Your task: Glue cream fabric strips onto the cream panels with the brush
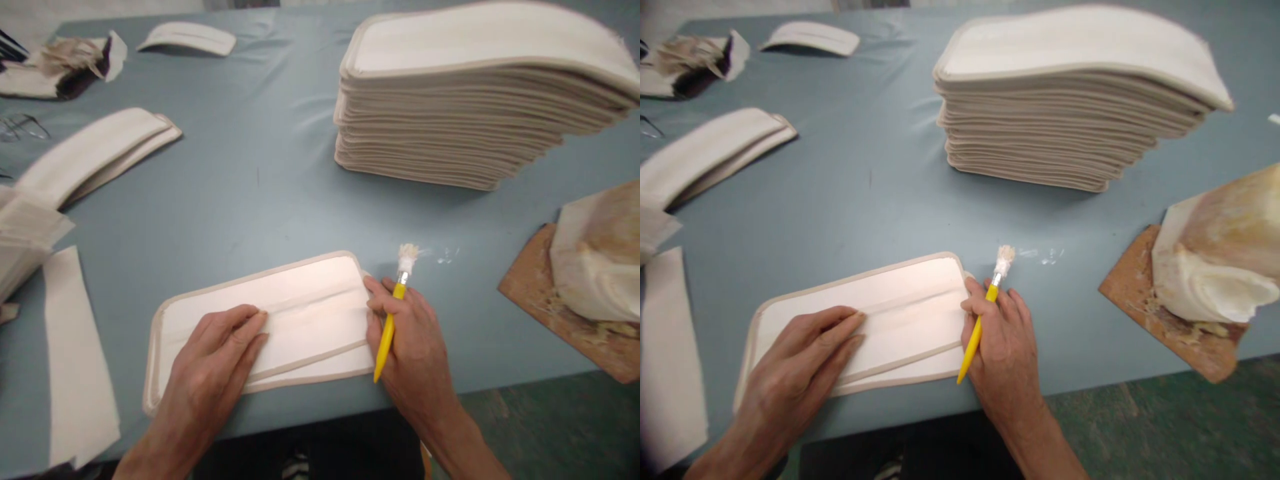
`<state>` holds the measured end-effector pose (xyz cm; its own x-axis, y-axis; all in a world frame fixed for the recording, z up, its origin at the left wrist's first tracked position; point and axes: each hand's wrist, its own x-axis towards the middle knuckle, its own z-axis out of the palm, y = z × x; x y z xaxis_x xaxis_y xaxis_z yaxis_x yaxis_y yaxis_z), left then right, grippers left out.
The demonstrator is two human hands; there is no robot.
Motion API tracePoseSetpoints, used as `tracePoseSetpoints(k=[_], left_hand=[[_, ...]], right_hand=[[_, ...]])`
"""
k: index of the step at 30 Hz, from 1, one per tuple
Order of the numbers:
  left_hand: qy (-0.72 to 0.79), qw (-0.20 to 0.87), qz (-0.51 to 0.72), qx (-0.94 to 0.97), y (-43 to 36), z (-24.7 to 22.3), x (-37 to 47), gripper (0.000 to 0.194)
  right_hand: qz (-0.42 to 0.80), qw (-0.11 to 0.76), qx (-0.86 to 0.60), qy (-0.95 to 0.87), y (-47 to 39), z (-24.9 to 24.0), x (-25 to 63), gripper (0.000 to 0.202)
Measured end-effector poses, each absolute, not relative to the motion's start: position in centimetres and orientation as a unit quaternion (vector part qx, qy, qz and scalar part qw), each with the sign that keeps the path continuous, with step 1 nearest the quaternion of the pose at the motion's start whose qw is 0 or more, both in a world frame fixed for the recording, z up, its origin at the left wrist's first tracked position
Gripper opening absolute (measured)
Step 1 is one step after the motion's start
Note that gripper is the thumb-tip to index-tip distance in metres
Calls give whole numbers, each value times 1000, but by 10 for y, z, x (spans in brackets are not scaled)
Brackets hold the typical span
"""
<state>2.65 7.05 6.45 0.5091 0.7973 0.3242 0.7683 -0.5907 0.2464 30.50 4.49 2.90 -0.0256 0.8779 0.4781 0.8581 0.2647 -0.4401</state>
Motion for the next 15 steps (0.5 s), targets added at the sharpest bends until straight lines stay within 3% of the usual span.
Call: tracePoseSetpoints(k=[15], left_hand=[[396, 88, 220, 887, 94, 60, 64, 25]], right_hand=[[24, 350, -620, -701, 47, 30, 306, 22]])
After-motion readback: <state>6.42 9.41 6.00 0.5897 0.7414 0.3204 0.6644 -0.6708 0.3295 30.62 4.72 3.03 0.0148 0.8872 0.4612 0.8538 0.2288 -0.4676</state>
